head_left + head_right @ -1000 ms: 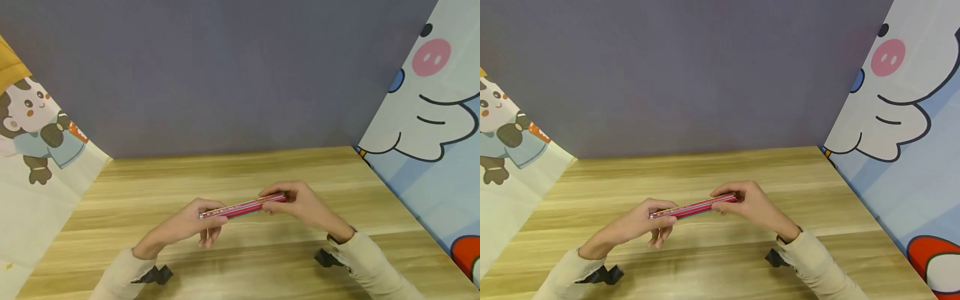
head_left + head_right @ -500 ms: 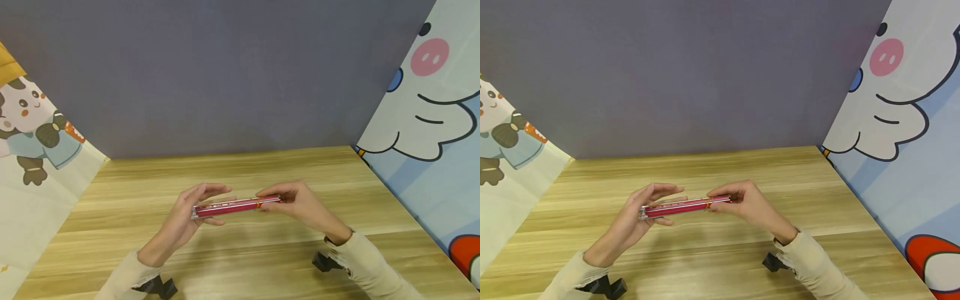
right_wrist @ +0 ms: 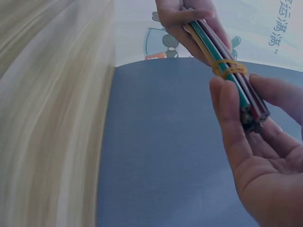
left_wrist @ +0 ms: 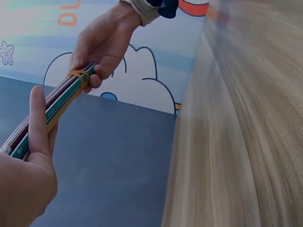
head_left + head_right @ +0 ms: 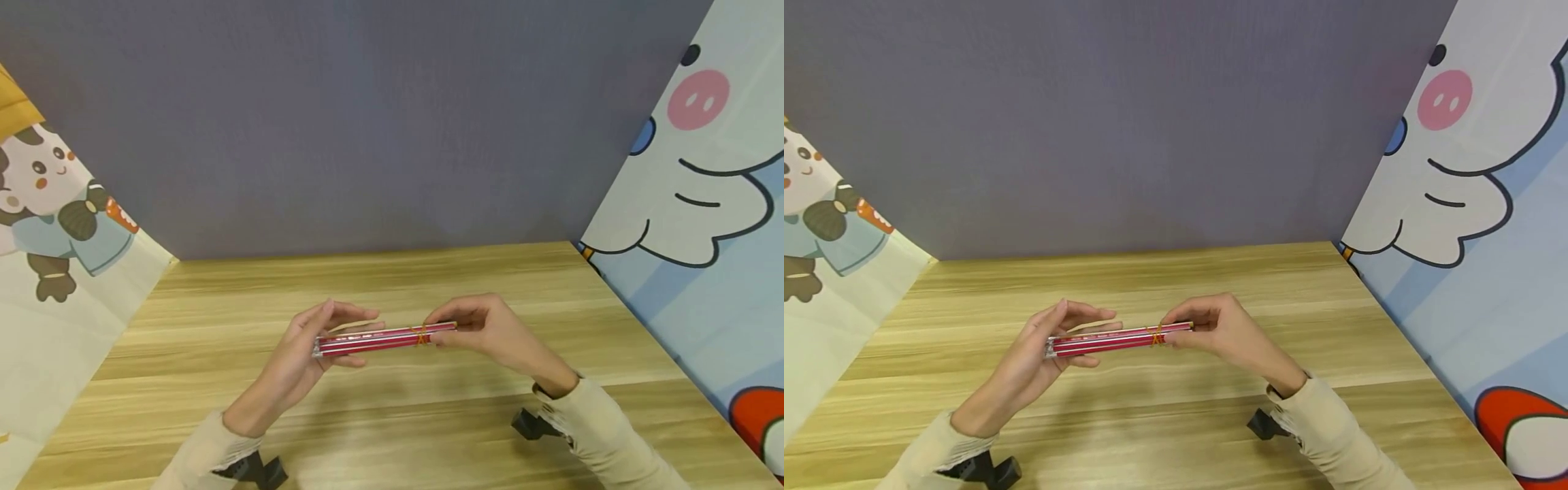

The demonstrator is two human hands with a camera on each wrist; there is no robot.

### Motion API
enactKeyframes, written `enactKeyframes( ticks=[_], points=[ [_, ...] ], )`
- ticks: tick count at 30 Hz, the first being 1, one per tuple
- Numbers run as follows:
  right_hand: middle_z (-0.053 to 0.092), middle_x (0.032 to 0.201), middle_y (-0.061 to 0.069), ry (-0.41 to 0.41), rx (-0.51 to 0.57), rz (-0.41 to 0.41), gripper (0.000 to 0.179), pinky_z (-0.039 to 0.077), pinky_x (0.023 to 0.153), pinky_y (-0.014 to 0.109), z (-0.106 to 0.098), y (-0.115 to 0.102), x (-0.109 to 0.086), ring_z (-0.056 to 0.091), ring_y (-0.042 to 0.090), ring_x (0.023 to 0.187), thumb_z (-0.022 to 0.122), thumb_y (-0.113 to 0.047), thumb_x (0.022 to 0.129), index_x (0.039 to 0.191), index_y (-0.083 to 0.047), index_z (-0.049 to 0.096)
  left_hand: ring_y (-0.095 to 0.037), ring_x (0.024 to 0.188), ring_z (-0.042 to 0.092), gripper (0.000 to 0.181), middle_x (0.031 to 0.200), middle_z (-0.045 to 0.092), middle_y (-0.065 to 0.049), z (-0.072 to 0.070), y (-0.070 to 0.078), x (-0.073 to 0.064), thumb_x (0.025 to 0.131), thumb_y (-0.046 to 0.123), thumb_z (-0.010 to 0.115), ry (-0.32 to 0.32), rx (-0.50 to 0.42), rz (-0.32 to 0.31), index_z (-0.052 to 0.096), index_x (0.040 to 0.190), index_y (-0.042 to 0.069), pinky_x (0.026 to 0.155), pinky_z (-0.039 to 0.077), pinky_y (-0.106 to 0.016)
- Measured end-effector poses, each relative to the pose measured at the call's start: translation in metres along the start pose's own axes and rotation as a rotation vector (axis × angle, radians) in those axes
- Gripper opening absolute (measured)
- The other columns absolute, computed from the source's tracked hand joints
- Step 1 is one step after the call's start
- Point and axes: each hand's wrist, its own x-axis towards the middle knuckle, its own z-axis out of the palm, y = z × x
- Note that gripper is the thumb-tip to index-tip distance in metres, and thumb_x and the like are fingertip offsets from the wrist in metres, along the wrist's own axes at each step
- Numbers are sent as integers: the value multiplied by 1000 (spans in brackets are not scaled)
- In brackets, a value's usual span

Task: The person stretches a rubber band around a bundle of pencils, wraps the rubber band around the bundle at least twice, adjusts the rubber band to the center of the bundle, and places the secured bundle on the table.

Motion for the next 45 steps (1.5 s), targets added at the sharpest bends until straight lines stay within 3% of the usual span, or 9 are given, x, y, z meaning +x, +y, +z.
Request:
enactKeyframes(
  ticks=[5,12,20,28,35,41,45],
  points=[
    [75,96,7,12,-49,12,22,60,64,35,6,3,2,71,26,75,78,-17,88,109,-12,75,-35,121,61,43,128,65,-15,-1,-4,0,111,28,32,11,-35,2,66,118,3,75,62,-39],
    [75,99,7,-66,-49,-32,24,59,62,28,19,8,6,70,16,78,77,-14,89,112,-9,75,-36,119,62,43,125,66,-16,3,-11,1,112,22,29,-30,-77,8,69,114,5,76,62,-41],
    [75,98,4,-39,-73,-20,24,56,58,28,10,5,4,67,15,71,77,-16,89,113,-12,75,-34,119,62,42,126,66,-17,0,-9,0,111,23,32,15,-90,5,69,114,4,77,61,-39],
    [75,99,9,-82,-45,-56,28,60,62,30,23,8,6,70,17,79,80,-13,86,112,-6,74,-34,118,63,43,124,66,-18,7,-13,-2,112,21,29,-38,-105,0,69,113,5,80,61,-41],
    [74,93,6,-82,-106,-14,25,47,50,21,13,6,3,56,8,62,79,-14,87,111,-10,75,-34,118,63,42,123,67,-18,8,-13,-1,112,21,29,-23,-106,17,68,109,4,79,61,-40],
    [74,94,3,-131,-94,-28,27,55,56,26,27,9,4,64,11,69,81,-20,85,110,-10,74,-35,119,62,42,123,67,-17,14,-16,-1,111,23,30,-36,-93,-22,68,105,5,78,61,-41],
    [74,96,0,-98,-148,-45,31,54,54,26,21,7,1,63,10,68,82,-21,85,114,-13,74,-35,118,63,42,123,66,-18,14,-16,0,112,21,29,-49,-85,2,67,105,4,79,61,-41]
  ],
)
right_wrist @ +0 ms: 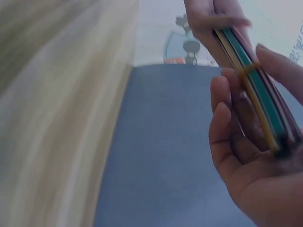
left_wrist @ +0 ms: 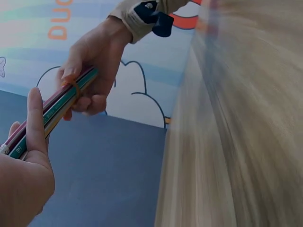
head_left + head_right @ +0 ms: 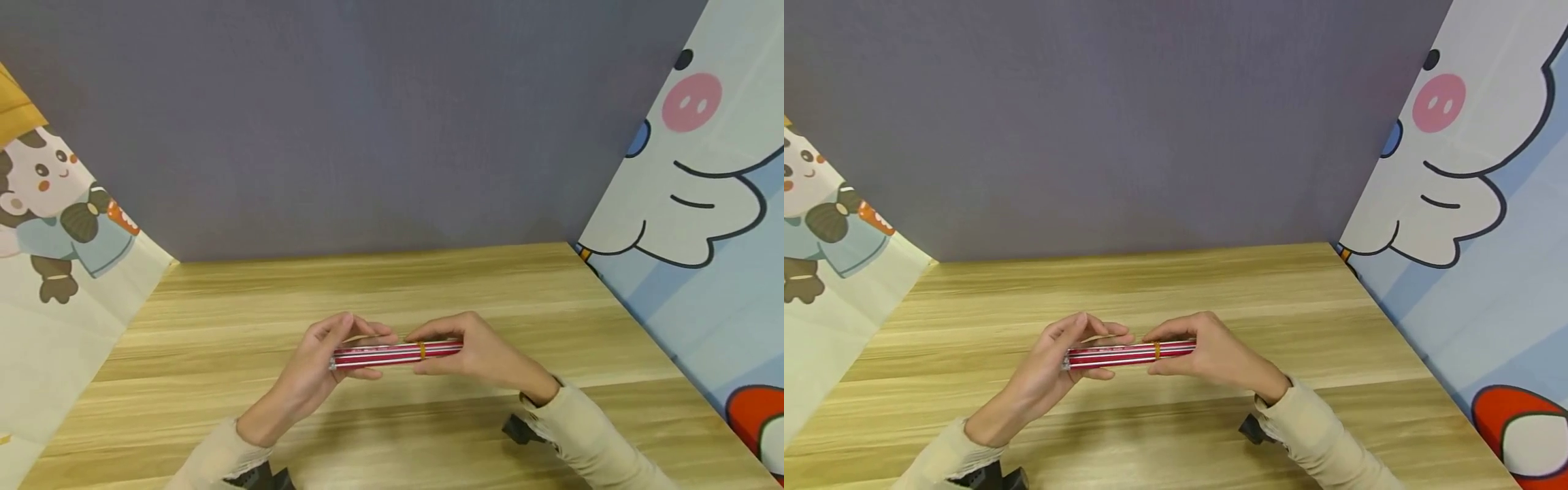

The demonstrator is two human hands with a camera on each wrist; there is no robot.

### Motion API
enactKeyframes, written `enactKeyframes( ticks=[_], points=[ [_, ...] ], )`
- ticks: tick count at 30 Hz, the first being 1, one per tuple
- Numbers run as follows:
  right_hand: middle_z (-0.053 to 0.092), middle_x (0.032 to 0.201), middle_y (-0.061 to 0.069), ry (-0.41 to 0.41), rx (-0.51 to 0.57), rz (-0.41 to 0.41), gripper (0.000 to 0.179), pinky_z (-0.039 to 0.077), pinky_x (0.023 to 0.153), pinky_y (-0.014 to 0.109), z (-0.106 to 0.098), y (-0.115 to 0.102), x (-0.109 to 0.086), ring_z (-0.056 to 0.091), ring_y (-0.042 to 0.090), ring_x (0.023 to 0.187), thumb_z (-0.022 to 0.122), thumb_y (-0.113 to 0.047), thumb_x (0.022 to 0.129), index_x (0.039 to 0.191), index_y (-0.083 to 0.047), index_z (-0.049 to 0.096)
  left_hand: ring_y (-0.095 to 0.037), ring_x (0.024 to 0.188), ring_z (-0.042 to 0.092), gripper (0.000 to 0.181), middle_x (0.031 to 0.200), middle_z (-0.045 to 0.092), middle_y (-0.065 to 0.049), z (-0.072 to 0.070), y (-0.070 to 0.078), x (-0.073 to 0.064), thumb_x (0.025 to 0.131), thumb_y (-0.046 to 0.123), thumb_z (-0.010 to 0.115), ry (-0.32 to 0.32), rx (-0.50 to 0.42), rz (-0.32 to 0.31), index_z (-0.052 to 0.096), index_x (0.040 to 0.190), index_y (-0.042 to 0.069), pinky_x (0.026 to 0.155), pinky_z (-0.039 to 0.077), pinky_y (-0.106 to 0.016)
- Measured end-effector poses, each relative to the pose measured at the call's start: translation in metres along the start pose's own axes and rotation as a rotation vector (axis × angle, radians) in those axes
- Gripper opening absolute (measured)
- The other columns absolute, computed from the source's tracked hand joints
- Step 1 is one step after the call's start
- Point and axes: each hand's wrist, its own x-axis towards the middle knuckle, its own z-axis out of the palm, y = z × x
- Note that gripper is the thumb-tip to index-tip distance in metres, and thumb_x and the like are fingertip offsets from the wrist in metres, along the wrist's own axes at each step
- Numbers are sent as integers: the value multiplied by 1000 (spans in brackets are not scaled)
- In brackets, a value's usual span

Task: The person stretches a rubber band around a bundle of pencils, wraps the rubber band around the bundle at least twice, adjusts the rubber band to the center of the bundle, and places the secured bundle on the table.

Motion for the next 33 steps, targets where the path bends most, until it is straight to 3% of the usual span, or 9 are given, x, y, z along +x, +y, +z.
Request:
enactKeyframes(
  ticks=[3,6,9,15,20,25,29,33],
  points=[
    [74,97,-5,23,-78,-9,30,51,52,24,-6,-1,-1,58,7,64,81,-25,85,114,-20,74,-34,118,63,41,122,67,-18,-3,2,-1,112,20,30,8,-13,18,67,105,5,79,61,-41],
    [74,98,-5,14,-89,-12,27,52,54,24,-4,-1,-1,59,8,67,81,-27,85,112,-23,75,-34,117,63,41,121,68,-17,-1,0,-1,111,21,31,15,-15,10,67,103,5,77,61,-40],
    [74,105,-5,-22,-107,-34,30,57,64,27,4,-1,0,66,10,81,81,-31,85,112,-21,75,-33,116,64,40,120,68,-17,2,-4,-2,111,21,32,8,-2,-8,66,101,5,76,62,-39],
    [74,104,-7,-22,-259,-99,34,54,64,25,1,-4,1,64,8,80,81,-34,84,114,-18,75,-33,116,64,41,120,68,-18,4,-7,-1,111,20,31,14,4,-5,66,99,4,77,61,-41],
    [73,100,-16,-3,-423,-146,26,49,77,28,-4,-7,-3,60,3,87,80,-33,85,109,-22,77,-35,116,64,41,119,68,-19,4,-8,-1,111,20,30,21,13,8,66,98,4,77,61,-43],
    [72,100,-18,-38,-541,-190,26,42,90,35,3,-10,-6,56,1,88,76,-32,88,111,-19,76,-36,113,65,41,116,69,-17,8,-13,-1,111,21,30,26,13,6,64,97,3,77,61,-44],
    [71,99,-16,-24,-568,-198,26,44,95,37,9,-12,-10,58,3,91,77,-26,87,110,-16,75,-34,109,68,40,108,71,-14,10,-17,-1,111,22,31,29,13,0,61,94,3,76,61,-43],
    [69,108,-13,-90,-519,-157,33,50,90,34,20,-9,-7,57,8,104,71,-26,92,122,-14,69,-31,103,70,37,98,71,-11,13,-23,-2,111,24,33,36,73,-42,56,91,3,79,60,-46]
  ],
)
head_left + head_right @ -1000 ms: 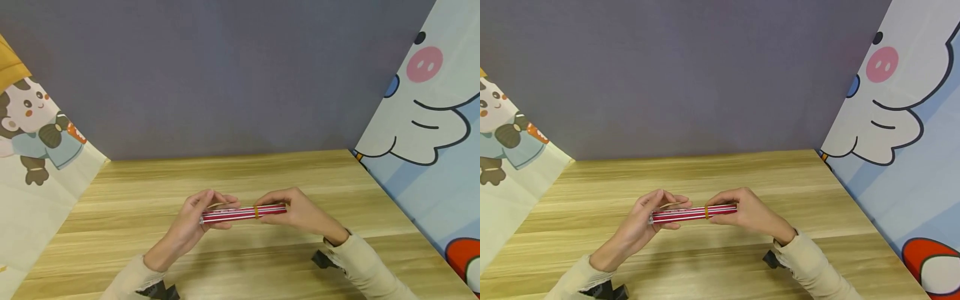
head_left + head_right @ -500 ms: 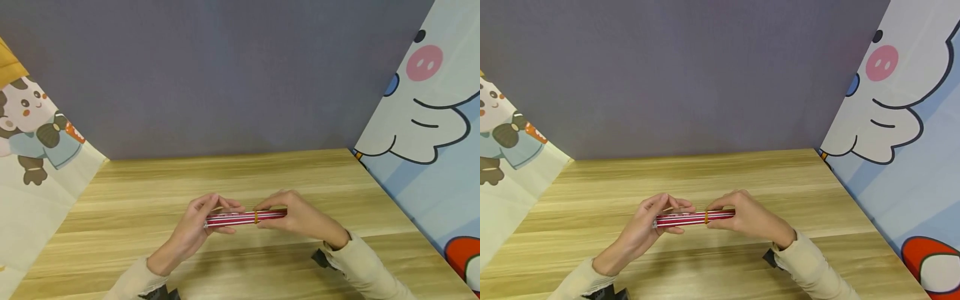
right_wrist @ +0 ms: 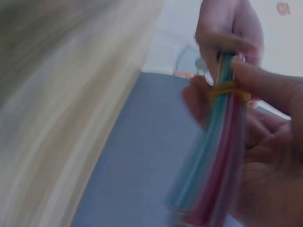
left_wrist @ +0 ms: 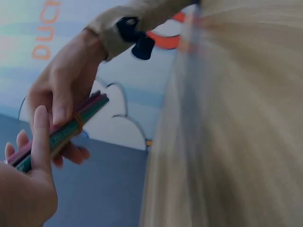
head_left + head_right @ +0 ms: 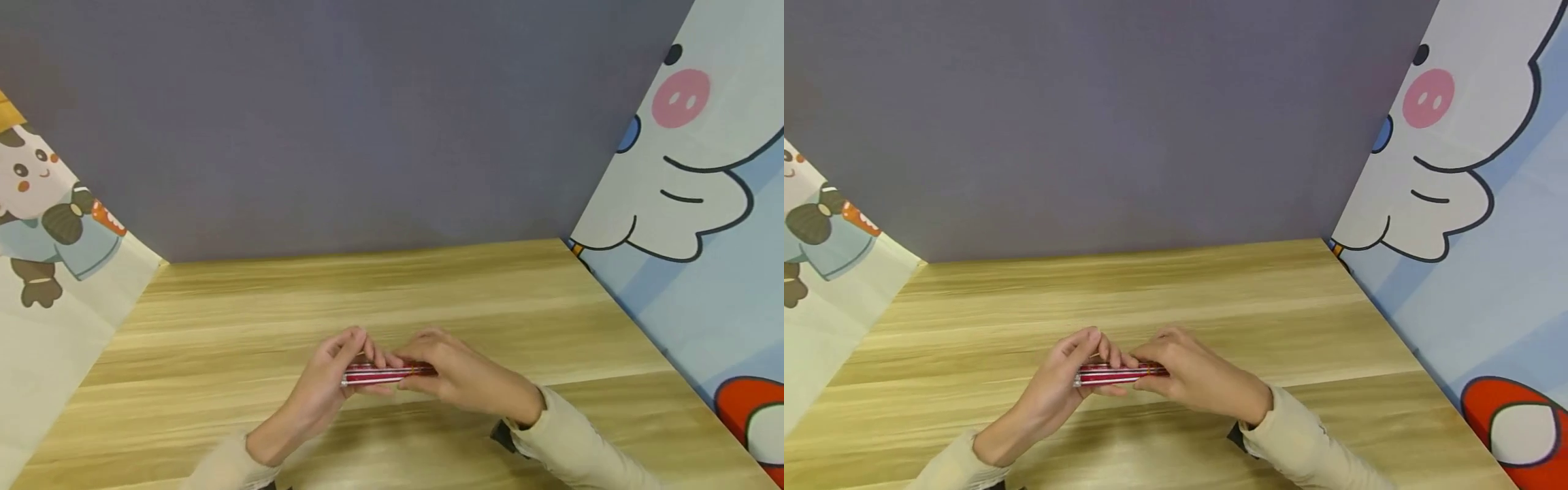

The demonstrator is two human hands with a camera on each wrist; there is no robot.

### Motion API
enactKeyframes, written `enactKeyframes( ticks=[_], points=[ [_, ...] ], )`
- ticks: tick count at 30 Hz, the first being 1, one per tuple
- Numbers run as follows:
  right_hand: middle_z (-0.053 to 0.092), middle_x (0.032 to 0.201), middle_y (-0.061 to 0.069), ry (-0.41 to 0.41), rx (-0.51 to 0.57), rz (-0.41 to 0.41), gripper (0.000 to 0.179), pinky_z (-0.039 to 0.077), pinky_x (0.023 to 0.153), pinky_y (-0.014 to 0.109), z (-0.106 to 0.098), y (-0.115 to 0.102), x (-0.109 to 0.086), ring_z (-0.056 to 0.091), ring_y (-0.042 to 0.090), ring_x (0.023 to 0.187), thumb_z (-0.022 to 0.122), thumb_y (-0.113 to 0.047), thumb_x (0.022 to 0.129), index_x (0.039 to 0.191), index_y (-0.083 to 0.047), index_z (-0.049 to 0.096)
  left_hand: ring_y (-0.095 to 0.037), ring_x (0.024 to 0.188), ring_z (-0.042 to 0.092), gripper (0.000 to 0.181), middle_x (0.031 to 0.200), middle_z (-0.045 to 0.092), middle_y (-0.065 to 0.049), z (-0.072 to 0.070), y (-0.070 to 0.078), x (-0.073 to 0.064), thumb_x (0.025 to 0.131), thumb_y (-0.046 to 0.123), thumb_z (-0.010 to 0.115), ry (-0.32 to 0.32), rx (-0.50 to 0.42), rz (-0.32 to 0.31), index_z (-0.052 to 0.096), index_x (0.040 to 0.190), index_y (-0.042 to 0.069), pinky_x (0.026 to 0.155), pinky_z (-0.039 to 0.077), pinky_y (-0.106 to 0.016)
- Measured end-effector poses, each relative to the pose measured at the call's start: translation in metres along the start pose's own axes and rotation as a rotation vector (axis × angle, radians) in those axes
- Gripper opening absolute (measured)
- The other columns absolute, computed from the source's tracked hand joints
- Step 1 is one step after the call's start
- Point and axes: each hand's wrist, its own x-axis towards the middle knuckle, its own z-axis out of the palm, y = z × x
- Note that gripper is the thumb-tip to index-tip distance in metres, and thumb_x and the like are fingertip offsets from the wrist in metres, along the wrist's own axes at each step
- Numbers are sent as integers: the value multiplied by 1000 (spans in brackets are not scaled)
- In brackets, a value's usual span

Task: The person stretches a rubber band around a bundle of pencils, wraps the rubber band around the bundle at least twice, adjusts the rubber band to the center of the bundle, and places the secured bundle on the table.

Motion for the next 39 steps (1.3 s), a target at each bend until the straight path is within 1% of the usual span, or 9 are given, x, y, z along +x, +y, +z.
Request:
enactKeyframes(
  ticks=[5,10,13,16,22,26,31,34,39],
  points=[
    [65,121,-6,-84,-32,76,54,52,87,30,0,1,5,58,10,106,69,-34,94,140,-12,55,-28,103,70,37,93,68,-7,-3,0,1,111,25,32,22,28,-14,54,89,5,80,60,-48],
    [56,76,-19,-59,-63,-27,10,45,69,23,-4,7,8,50,0,70,72,-30,93,93,-20,68,-29,104,69,37,90,66,-6,-7,1,1,111,28,35,44,-49,-27,54,89,5,79,61,-47],
    [42,64,-19,-25,-59,-104,18,39,64,20,4,6,9,40,-2,60,71,-27,94,80,-23,60,-27,102,70,36,87,65,-5,-5,-1,-1,110,29,35,34,-54,-45,52,90,5,79,61,-45],
    [41,63,-18,-23,-29,-92,17,37,60,17,10,3,9,38,-3,59,70,-28,94,81,-21,61,-25,99,71,34,85,64,-4,-3,-3,-1,110,29,35,17,-51,-47,52,91,6,78,61,-45],
    [61,80,-13,-90,34,64,13,45,53,16,8,7,10,49,-3,62,71,-23,94,102,-14,69,-29,103,70,33,99,66,-13,-8,-3,1,110,24,38,47,1,-35,55,91,2,81,60,-48],
    [62,81,-13,-93,10,103,8,47,53,18,6,17,11,50,-1,62,71,-21,94,99,-15,68,-29,101,69,29,115,64,-19,-19,1,4,108,23,45,52,358,-30,62,107,0,80,61,-45],
    [61,86,-13,-66,-44,110,7,49,58,19,5,32,12,52,1,69,72,-19,93,99,-17,68,-20,83,68,27,96,72,-3,-33,8,5,104,30,53,-36,935,-73,67,118,12,64,56,-26],
    [63,93,-11,-64,-51,134,12,52,62,21,4,38,11,56,1,74,73,-18,92,104,-17,70,-15,79,66,22,91,73,0,-39,8,6,101,27,60,-73,1089,-60,69,116,13,62,50,-24],
    [66,95,-7,-68,-80,155,18,52,62,21,7,46,10,57,0,75,79,-17,87,103,-15,71,-9,88,67,18,99,74,1,-43,2,6,92,18,72,-52,1288,24,72,108,9,77,58,-29]
  ],
)
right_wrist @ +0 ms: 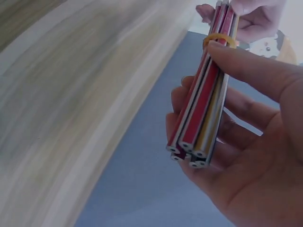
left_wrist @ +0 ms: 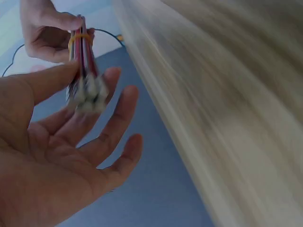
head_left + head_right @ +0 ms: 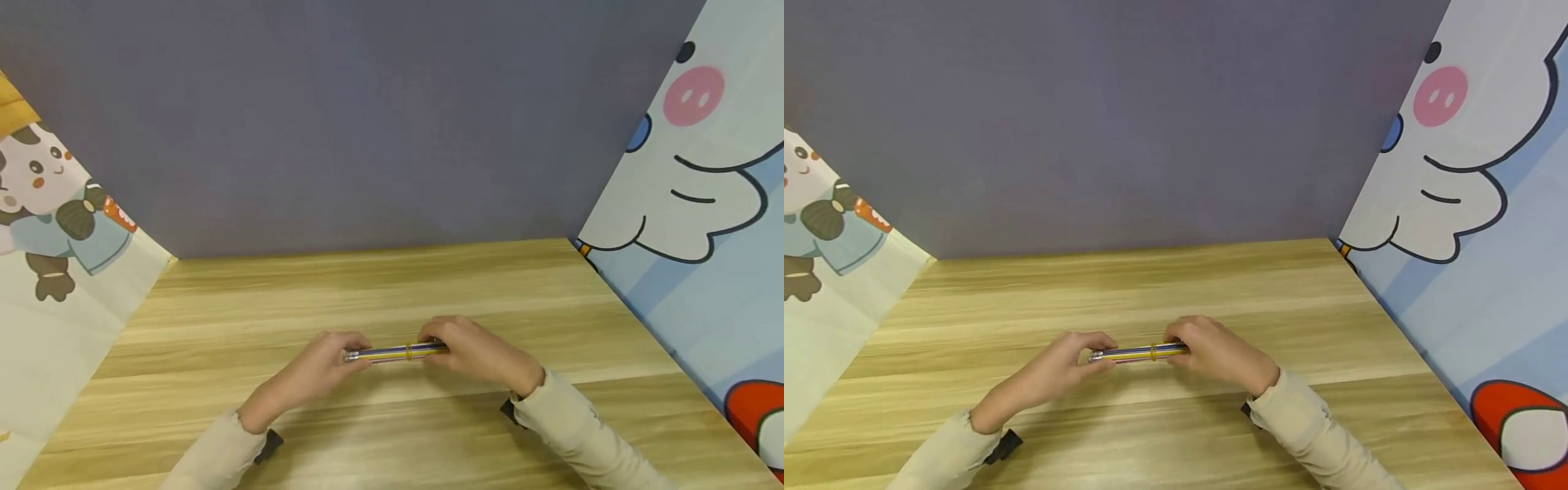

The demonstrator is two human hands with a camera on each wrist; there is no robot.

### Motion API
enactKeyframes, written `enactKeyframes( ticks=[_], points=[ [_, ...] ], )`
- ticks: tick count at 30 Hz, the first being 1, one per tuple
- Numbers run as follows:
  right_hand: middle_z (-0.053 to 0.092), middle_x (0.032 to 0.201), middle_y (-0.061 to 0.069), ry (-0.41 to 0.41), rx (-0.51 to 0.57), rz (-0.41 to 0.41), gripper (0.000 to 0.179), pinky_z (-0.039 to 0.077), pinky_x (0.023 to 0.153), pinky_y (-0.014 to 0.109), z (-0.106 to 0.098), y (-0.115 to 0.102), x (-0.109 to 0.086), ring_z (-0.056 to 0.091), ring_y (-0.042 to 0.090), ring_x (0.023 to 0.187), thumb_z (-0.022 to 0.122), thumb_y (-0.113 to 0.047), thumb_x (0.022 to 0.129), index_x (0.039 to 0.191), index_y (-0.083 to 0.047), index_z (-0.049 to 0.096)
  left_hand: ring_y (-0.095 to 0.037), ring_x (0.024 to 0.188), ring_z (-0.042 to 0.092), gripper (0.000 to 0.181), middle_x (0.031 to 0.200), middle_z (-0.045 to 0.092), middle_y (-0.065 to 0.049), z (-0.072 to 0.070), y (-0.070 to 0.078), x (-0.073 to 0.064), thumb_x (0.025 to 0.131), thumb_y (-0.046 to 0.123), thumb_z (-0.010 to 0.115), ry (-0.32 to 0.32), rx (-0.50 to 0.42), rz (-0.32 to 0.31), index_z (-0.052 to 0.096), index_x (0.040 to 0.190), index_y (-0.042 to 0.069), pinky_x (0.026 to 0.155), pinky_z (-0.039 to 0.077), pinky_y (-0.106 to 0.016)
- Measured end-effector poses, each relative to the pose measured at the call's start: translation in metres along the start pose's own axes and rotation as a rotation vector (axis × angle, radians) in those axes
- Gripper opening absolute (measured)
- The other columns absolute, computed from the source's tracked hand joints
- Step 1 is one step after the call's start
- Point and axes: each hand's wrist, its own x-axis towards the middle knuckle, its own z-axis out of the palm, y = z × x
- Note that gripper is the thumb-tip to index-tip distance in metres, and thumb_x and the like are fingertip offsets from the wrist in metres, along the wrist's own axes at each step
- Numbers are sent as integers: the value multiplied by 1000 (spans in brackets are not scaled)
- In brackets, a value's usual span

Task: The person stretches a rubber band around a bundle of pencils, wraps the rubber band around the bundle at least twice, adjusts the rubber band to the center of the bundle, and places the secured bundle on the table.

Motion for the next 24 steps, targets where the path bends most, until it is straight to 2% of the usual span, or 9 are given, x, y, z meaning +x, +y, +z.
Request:
enactKeyframes(
  ticks=[6,10,15,20,24],
  points=[
    [68,93,-5,-18,-48,-17,18,51,61,20,11,9,3,58,2,74,81,-16,85,100,-13,71,-11,83,69,16,91,75,0,6,-7,-1,84,17,80,40,246,86,75,97,10,77,59,-30],
    [67,89,-5,-40,-75,-19,18,49,59,20,20,14,5,56,4,70,82,-14,83,97,-12,71,-9,76,64,16,84,72,4,11,-10,-4,81,20,83,30,341,104,73,90,13,71,55,-28],
    [68,88,-2,-58,-117,-30,19,49,59,21,27,17,5,57,6,72,83,-14,82,95,-10,70,-8,72,61,19,82,69,2,18,-14,-6,81,21,84,18,394,121,72,91,12,65,53,-27],
    [65,86,-4,-106,-143,23,14,49,59,24,21,20,1,56,8,72,80,-10,84,92,-12,68,-11,72,60,22,83,68,0,19,-13,-6,79,21,85,32,431,123,71,94,11,65,53,-31],
    [67,104,2,-138,-144,113,22,55,73,32,5,20,-5,63,17,90,77,-10,88,108,-7,69,-15,77,64,32,90,70,-3,15,-10,-8,79,22,86,5,457,106,70,103,8,69,56,-35]
  ],
)
